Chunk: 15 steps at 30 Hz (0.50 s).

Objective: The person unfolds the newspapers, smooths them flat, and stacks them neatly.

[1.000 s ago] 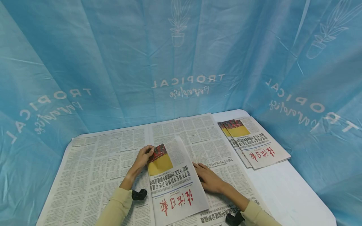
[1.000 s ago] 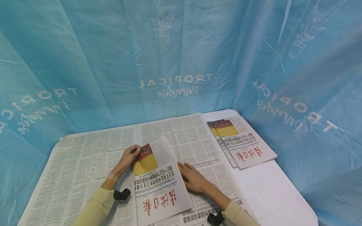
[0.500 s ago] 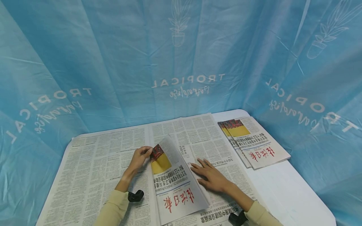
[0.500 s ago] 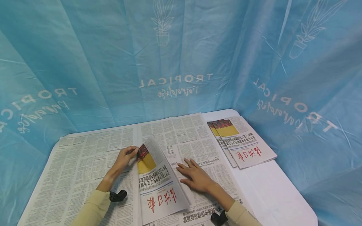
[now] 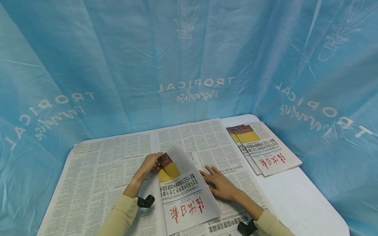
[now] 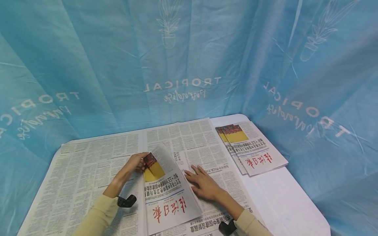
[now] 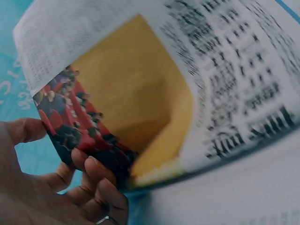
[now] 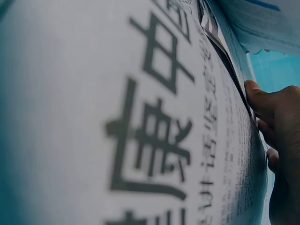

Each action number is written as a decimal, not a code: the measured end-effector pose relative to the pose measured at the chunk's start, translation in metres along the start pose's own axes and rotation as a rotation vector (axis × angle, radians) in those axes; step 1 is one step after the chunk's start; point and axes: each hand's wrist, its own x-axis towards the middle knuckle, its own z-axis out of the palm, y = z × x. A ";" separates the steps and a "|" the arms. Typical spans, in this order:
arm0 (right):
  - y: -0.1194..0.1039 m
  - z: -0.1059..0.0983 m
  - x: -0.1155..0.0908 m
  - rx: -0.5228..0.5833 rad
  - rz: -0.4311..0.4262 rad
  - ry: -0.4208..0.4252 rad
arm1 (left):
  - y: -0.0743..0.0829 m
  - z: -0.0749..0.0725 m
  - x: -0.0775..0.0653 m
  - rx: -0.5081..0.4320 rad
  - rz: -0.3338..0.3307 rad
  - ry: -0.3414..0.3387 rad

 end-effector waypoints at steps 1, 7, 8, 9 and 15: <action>0.000 0.000 0.000 -0.002 0.000 0.000 | 0.001 -0.001 -0.001 -0.014 -0.018 -0.009; 0.000 0.000 0.000 -0.033 -0.006 0.009 | 0.004 -0.004 -0.004 -0.104 -0.089 -0.074; 0.000 0.000 0.000 -0.035 -0.003 0.009 | 0.004 -0.005 -0.005 -0.115 -0.093 -0.080; 0.000 0.000 0.000 -0.036 -0.002 0.010 | 0.004 -0.005 -0.005 -0.127 -0.096 -0.083; -0.001 -0.002 0.000 -0.011 0.026 -0.004 | 0.001 -0.012 -0.013 -0.155 -0.110 -0.064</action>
